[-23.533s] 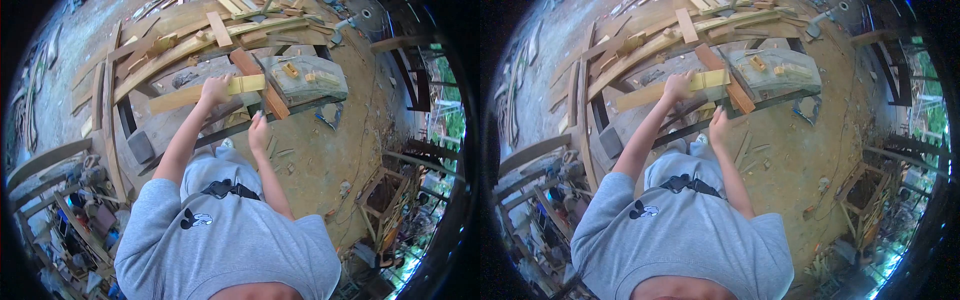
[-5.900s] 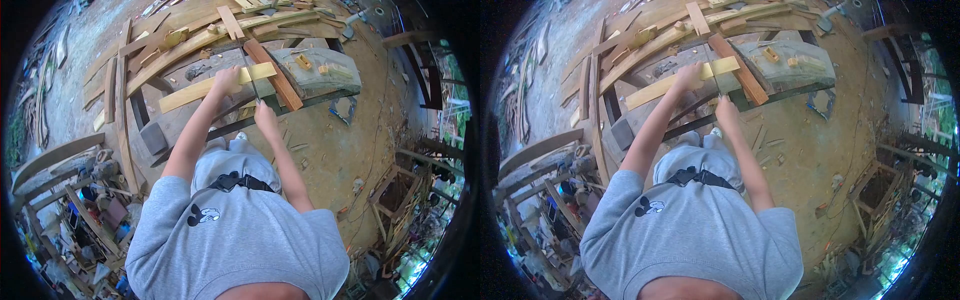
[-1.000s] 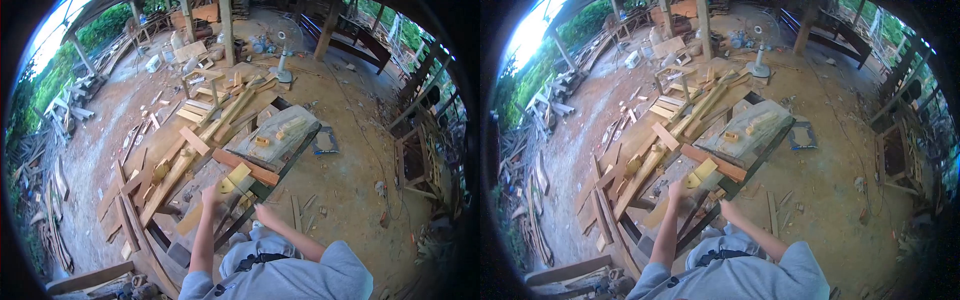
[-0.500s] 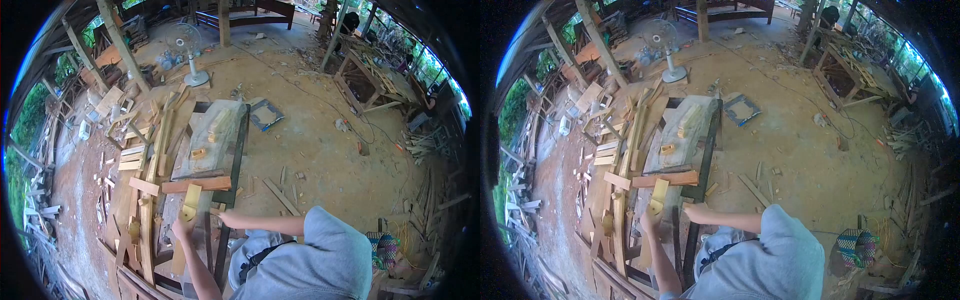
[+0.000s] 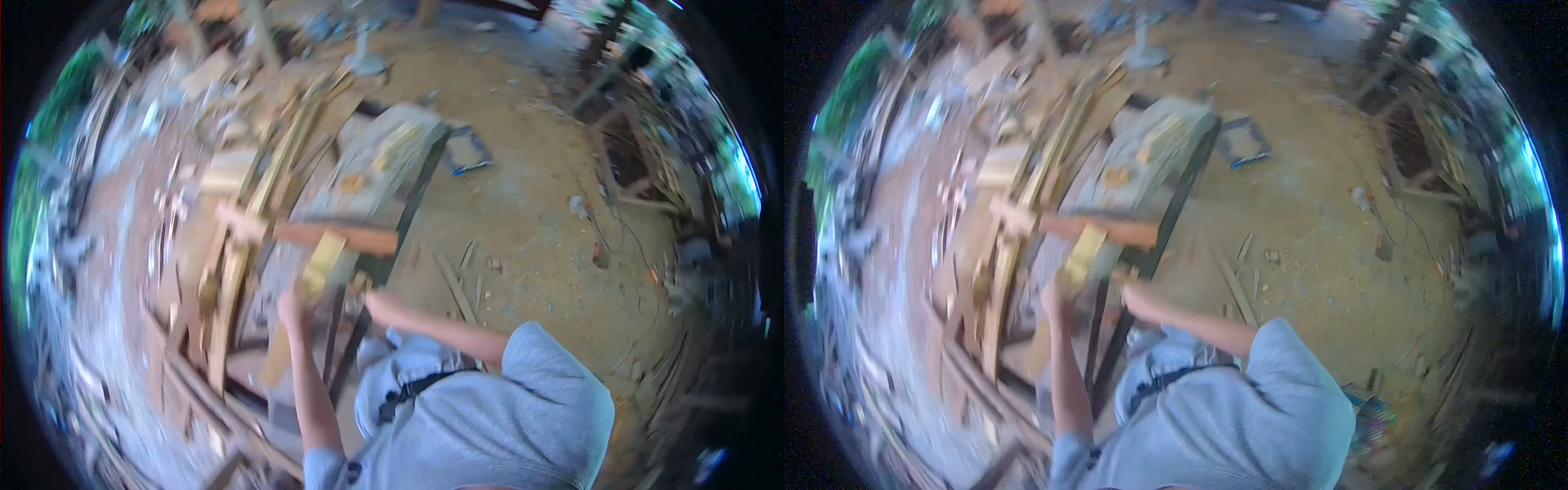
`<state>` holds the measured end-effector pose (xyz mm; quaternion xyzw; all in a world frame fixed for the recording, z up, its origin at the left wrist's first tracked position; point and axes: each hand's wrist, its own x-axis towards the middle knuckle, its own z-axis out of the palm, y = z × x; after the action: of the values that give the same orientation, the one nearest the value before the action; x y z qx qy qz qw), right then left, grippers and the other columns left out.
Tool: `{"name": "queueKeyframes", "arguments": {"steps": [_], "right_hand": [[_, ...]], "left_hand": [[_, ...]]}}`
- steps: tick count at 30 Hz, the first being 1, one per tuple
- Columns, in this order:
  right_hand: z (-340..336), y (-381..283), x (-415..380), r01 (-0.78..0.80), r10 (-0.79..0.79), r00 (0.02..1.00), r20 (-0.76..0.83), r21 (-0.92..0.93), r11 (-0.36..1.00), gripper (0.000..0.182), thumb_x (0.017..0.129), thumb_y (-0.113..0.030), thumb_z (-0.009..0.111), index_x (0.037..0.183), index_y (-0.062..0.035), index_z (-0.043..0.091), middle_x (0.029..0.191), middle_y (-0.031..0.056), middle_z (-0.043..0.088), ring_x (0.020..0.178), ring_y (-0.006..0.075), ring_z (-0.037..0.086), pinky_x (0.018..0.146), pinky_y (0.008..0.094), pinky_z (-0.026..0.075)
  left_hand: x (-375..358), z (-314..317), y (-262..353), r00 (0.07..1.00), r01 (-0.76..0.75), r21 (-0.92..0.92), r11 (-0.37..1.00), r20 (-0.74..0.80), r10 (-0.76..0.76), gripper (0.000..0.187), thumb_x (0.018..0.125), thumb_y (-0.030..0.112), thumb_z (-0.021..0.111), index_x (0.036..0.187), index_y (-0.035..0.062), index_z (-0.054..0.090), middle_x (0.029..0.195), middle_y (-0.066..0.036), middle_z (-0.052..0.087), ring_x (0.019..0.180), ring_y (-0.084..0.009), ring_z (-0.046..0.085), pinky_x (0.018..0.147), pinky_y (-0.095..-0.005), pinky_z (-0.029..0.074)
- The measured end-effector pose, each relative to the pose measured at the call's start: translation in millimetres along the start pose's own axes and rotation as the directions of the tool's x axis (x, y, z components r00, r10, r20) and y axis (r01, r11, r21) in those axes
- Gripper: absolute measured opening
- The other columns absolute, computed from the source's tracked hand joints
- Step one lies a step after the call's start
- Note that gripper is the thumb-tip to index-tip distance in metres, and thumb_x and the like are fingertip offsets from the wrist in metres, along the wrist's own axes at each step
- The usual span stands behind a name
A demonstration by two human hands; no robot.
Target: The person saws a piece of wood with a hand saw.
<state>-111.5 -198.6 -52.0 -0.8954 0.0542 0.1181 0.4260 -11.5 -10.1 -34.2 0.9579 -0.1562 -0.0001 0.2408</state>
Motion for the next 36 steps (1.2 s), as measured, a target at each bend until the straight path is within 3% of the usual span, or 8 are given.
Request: {"name": "queueKeyframes", "arguments": {"steps": [2,3,8,11,14,18,26,36], "right_hand": [[10,-2,31,0.000,0.021,0.998,0.067,-0.298,0.954,0.014,0.071,-0.008,0.047,0.068,-0.0003,0.059,0.066,0.0225,0.058,0.062,0.0359,0.059,0.053,0.0454,0.046],[14,7,42,0.123,-0.075,0.989,0.127,-0.434,0.893,0.021,0.080,-0.013,0.041,0.078,0.0007,0.055,0.077,0.0256,0.057,0.072,0.0390,0.058,0.062,0.0477,0.046],[-12,-8,0,0.022,-0.015,0.999,0.036,-0.202,0.979,0.032,0.087,-0.024,0.036,0.074,-0.0011,0.055,0.067,0.0226,0.057,0.067,0.0396,0.056,0.061,0.0505,0.043],[-30,-2,-31,-0.005,0.037,0.995,0.094,-0.325,0.946,0.032,0.087,-0.021,0.038,0.077,0.0040,0.053,0.070,0.0266,0.055,0.070,0.0416,0.054,0.058,0.0485,0.042],[-35,-3,-18,0.036,-0.018,0.998,0.063,-0.291,0.956,0.030,0.086,-0.023,0.040,0.074,-0.0011,0.055,0.069,0.0228,0.057,0.067,0.0400,0.056,0.059,0.0493,0.043],[-16,-44,43,0.122,-0.094,0.991,0.095,-0.345,0.931,0.029,0.086,-0.021,0.039,0.075,0.0001,0.055,0.073,0.0233,0.058,0.068,0.0403,0.056,0.060,0.0485,0.044],[-68,-23,-38,0.035,0.062,0.972,0.227,-0.400,0.916,0.033,0.088,-0.024,0.037,0.078,0.0026,0.053,0.070,0.0260,0.055,0.069,0.0422,0.054,0.059,0.0495,0.041],[-19,-31,35,0.163,-0.123,0.981,0.147,-0.303,0.939,0.042,0.089,-0.031,0.033,0.073,0.0016,0.055,0.069,0.0251,0.057,0.067,0.0414,0.056,0.062,0.0489,0.044]], "left_hand": [[2,3,-9,0.975,0.123,0.115,0.986,0.170,-0.142,0.059,0.061,0.053,0.060,0.105,0.0137,0.054,0.076,-0.014,0.061,0.069,-0.0317,0.059,0.058,-0.0405,0.046],[0,3,-4,0.980,0.196,0.014,0.981,0.036,-0.196,0.057,0.063,0.050,0.059,0.107,0.0149,0.053,0.079,-0.015,0.061,0.072,-0.0311,0.059,0.061,-0.0397,0.046],[12,-11,1,0.954,0.216,0.067,0.974,0.199,-0.225,0.054,0.058,0.053,0.059,0.094,0.0125,0.055,0.077,-0.015,0.061,0.072,-0.0316,0.060,0.062,-0.0408,0.047],[13,-19,5,0.928,0.261,0.083,0.962,0.251,-0.274,0.062,0.058,0.056,0.059,0.101,0.0124,0.053,0.083,-0.015,0.061,0.079,-0.0318,0.059,0.067,-0.0410,0.045],[10,-8,-1,0.973,0.175,0.045,0.984,0.144,-0.179,0.056,0.057,0.056,0.059,0.088,0.0099,0.055,0.075,-0.015,0.061,0.070,-0.0318,0.060,0.061,-0.0406,0.047],[12,-8,-4,0.953,0.196,0.047,0.979,0.227,-0.201,0.056,0.060,0.053,0.060,0.096,0.0107,0.053,0.081,-0.015,0.061,0.077,-0.0323,0.059,0.066,-0.0410,0.045],[8,-14,5,0.962,0.220,0.052,0.974,0.152,-0.225,0.055,0.056,0.053,0.064,0.091,0.0107,0.056,0.075,-0.015,0.061,0.070,-0.0308,0.060,0.061,-0.0401,0.047],[5,-13,4,0.970,0.157,0.029,0.987,0.185,-0.160,0.056,0.059,0.043,0.067,0.095,0.0055,0.046,0.079,-0.016,0.059,0.075,-0.0352,0.057,0.063,-0.0418,0.044]]}}
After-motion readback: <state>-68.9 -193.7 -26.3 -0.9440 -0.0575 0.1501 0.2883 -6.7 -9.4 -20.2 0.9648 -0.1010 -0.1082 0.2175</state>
